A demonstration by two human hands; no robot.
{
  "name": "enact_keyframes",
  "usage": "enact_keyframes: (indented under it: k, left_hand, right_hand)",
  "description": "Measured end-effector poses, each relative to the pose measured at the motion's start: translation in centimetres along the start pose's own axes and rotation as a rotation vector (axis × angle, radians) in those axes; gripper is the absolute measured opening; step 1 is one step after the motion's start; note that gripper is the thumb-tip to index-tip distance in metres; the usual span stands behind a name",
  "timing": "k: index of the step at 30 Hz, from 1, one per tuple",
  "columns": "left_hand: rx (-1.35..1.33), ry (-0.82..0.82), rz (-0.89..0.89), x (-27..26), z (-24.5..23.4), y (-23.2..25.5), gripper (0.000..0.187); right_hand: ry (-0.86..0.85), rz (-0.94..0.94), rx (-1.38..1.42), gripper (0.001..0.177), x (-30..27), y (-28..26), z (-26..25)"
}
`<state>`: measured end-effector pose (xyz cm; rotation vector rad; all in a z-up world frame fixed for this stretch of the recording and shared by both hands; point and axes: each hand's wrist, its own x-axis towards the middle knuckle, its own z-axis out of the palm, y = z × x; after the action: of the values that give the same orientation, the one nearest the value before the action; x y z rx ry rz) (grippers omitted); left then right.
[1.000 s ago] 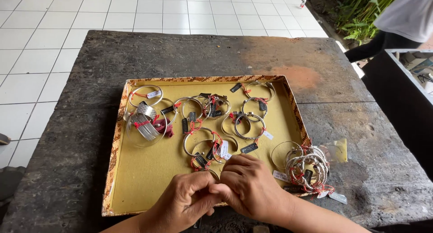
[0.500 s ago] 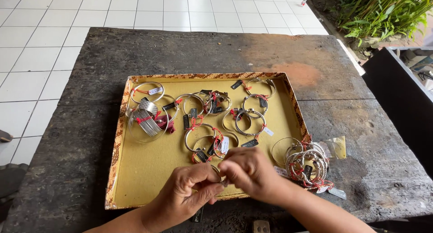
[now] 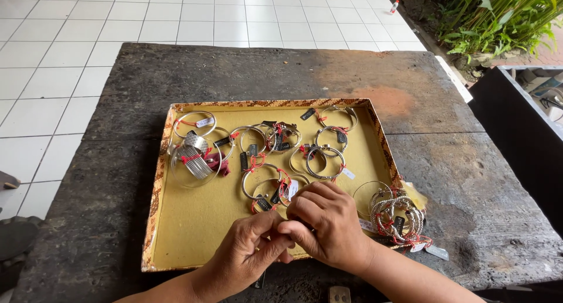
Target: Inspecting and checking the components of handmade bracelets in a tray
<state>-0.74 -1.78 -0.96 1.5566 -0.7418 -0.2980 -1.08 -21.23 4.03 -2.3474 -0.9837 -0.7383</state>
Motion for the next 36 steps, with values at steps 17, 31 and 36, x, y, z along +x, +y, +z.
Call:
enact_keyframes:
  k: [17,31,36]
  left_hand:
    - [-0.122,0.042,0.034,0.2,-0.2,0.3,0.016]
    - [-0.118,0.051,-0.004,0.3,-0.2,1.1,0.010]
    - [-0.077,0.060,0.020,0.2,-0.2,-0.5,0.014]
  right_hand:
    - [0.087,0.012,0.144,0.041,0.0,-0.3,0.7]
    - [-0.013,0.081,0.134,0.042,-0.3,0.0,1.2]
    - [-0.062,0.264,0.437,0.050,-0.6,1.4,1.5]
